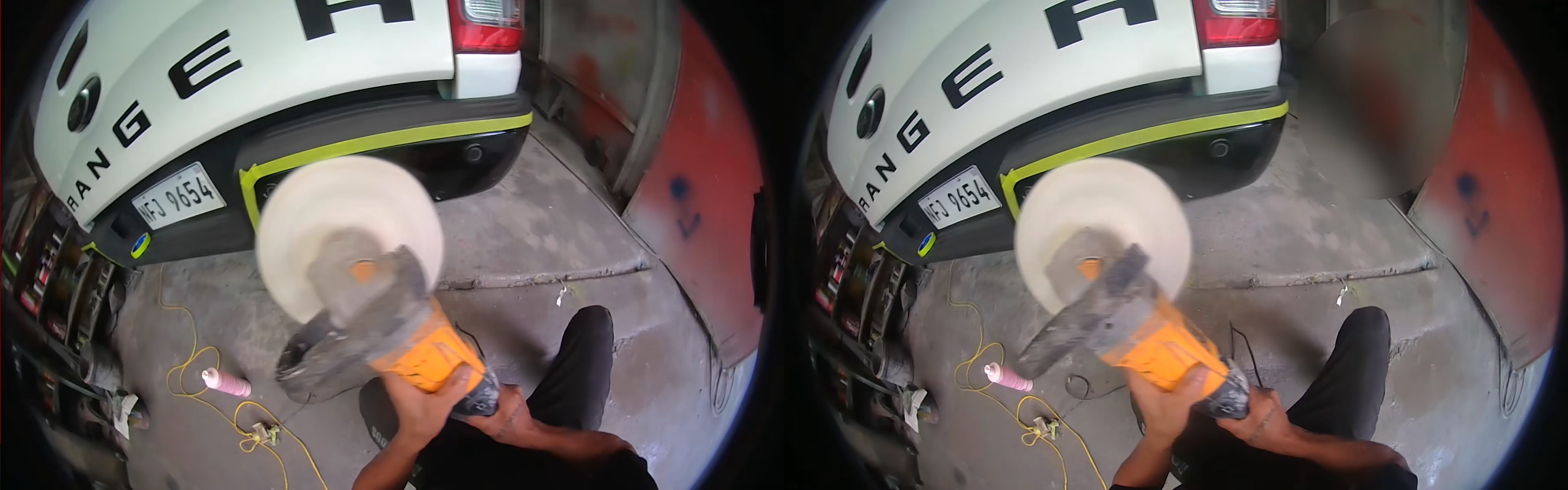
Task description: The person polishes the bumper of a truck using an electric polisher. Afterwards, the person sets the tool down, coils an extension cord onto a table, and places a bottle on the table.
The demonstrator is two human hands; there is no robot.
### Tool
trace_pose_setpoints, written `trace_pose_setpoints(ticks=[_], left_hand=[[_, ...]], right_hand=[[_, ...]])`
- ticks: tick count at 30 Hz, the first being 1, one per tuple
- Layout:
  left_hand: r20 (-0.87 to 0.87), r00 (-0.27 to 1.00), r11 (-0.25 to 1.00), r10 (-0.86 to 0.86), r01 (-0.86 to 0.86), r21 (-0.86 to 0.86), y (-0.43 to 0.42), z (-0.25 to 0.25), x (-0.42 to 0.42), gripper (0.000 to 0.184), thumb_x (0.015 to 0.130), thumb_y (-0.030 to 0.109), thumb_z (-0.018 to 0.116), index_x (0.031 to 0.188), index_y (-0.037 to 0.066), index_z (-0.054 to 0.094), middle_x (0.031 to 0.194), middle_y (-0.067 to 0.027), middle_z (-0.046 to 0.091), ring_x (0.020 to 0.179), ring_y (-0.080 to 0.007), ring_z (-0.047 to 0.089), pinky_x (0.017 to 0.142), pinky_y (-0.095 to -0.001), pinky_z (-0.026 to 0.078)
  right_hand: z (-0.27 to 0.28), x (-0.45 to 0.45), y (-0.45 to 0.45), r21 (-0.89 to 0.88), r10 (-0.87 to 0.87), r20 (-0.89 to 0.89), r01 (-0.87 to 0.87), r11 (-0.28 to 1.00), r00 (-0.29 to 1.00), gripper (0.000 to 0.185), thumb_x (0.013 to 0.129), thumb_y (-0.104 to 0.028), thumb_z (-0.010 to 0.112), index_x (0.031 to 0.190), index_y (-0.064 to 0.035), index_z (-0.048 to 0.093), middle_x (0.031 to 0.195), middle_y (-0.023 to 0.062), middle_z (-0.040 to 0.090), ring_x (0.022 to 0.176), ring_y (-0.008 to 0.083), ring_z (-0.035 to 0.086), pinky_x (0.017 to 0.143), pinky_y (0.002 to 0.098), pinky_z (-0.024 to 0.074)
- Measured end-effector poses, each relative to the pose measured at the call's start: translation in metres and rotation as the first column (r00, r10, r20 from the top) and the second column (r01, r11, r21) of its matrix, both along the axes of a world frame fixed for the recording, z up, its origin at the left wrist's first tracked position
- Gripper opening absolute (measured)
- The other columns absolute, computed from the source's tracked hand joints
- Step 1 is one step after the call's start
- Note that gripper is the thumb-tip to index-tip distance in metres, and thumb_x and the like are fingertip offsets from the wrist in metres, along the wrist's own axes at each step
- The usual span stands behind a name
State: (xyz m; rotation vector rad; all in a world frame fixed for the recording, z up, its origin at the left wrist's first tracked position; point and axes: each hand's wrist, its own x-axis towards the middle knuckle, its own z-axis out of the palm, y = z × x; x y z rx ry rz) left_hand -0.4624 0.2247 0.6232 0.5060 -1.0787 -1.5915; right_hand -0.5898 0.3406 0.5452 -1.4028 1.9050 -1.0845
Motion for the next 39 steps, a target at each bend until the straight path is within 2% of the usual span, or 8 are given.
trace_pose_setpoints(ticks=[5, 9, 20, 30, 33, 34, 35, 39], left_hand=[[-0.041, 0.998, 0.998, 0.052, -0.054, -0.036, -0.002, 0.007, -0.004, 0.059, 0.078, -0.005, 0.082, 0.126, -0.007, 0.049, 0.112, -0.0147, 0.066, 0.098, -0.0227, 0.071, 0.088, -0.0375, 0.06], [0.182, 0.967, 0.961, -0.179, 0.211, -0.176, -0.001, -0.001, -0.02, 0.057, 0.077, -0.003, 0.081, 0.126, -0.005, 0.053, 0.11, -0.0139, 0.068, 0.096, -0.0221, 0.072, 0.087, -0.0371, 0.06], [0.012, 0.964, 0.964, 0.265, -0.265, -0.04, -0.024, -0.01, 0.006, 0.047, 0.077, -0.007, 0.081, 0.118, -0.006, 0.058, 0.108, -0.0133, 0.068, 0.094, -0.0202, 0.071, 0.085, -0.0367, 0.06], [0.432, 0.9, 0.945, 0.063, 0.086, -0.317, -0.018, -0.083, -0.061, 0.033, 0.079, 0.008, 0.086, 0.106, -0.003, 0.072, 0.1, -0.0059, 0.075, 0.093, -0.0154, 0.07, 0.087, -0.0329, 0.056], [0.427, 0.903, 0.944, 0.035, 0.11, -0.311, -0.029, -0.113, -0.063, 0.034, 0.08, 0.009, 0.086, 0.109, -0.002, 0.072, 0.1, -0.0052, 0.075, 0.091, -0.0157, 0.07, 0.088, -0.0326, 0.055], [0.343, 0.931, 0.988, -0.122, 0.146, -0.046, -0.021, -0.101, -0.057, 0.029, 0.081, 0.008, 0.085, 0.105, -0.002, 0.074, 0.101, -0.0058, 0.075, 0.092, -0.0165, 0.07, 0.088, -0.0332, 0.056], [0.362, 0.93, 0.992, -0.056, 0.094, -0.087, -0.022, -0.083, -0.051, 0.026, 0.082, 0.006, 0.084, 0.104, -0.004, 0.074, 0.099, -0.0083, 0.074, 0.093, -0.0169, 0.07, 0.088, -0.0331, 0.056], [0.401, 0.885, 0.97, 0.238, -0.198, -0.14, -0.037, -0.095, -0.05, 0.025, 0.083, 0.0, 0.078, 0.105, -0.007, 0.069, 0.097, -0.0101, 0.072, 0.087, -0.0175, 0.069, 0.082, -0.0324, 0.057]], right_hand=[[0.008, 0.006, -0.002, -0.096, -0.01, 0.016, 0.011, 0.995, 1.0, 0.043, 0.073, -0.026, 0.084, 0.1, 0.0025, 0.065, 0.081, 0.0213, 0.071, 0.077, 0.0375, 0.074, 0.071, 0.0436, 0.0587], [0.016, -0.001, 0.022, 0.026, -0.072, 0.078, 0.07, 0.997, 0.994, 0.034, 0.075, -0.022, 0.082, 0.098, -0.001, 0.07, 0.083, 0.0174, 0.074, 0.077, 0.0296, 0.076, 0.071, 0.0388, 0.0589], [-0.014, 0.009, -0.051, -0.101, 0.096, 0.024, -0.093, 0.991, 0.995, 0.041, 0.075, -0.02, 0.082, 0.109, -0.0025, 0.067, 0.087, 0.0193, 0.073, 0.083, 0.0335, 0.076, 0.074, 0.042, 0.0585], [-0.1, -0.036, -0.031, -0.153, -0.044, -0.01, 0.042, 0.987, 0.999, 0.033, 0.077, -0.023, 0.082, 0.099, -0.0023, 0.069, 0.085, 0.0147, 0.074, 0.079, 0.0299, 0.075, 0.073, 0.0395, 0.0581], [-0.111, -0.036, -0.043, -0.157, -0.142, 0.069, 0.152, 0.976, 0.987, 0.031, 0.077, -0.022, 0.081, 0.098, -0.0032, 0.069, 0.085, 0.0149, 0.074, 0.081, 0.0297, 0.075, 0.074, 0.0393, 0.0582], [-0.111, -0.038, -0.048, -0.15, -0.108, 0.022, 0.11, 0.982, 0.994, 0.033, 0.075, -0.023, 0.082, 0.098, -0.0037, 0.069, 0.087, 0.016, 0.074, 0.084, 0.031, 0.075, 0.076, 0.0396, 0.0583], [-0.107, -0.04, -0.056, 0.033, -0.091, 0.175, 0.087, 0.996, 0.98, 0.033, 0.073, -0.023, 0.083, 0.096, -0.0033, 0.068, 0.087, 0.0174, 0.073, 0.088, 0.0338, 0.075, 0.076, 0.0406, 0.0583], [-0.129, -0.049, -0.092, -0.156, 0.048, 0.137, -0.026, 0.987, 0.989, 0.038, 0.072, -0.024, 0.084, 0.094, -0.0005, 0.065, 0.083, 0.0191, 0.071, 0.079, 0.037, 0.073, 0.07, 0.0418, 0.0561]])
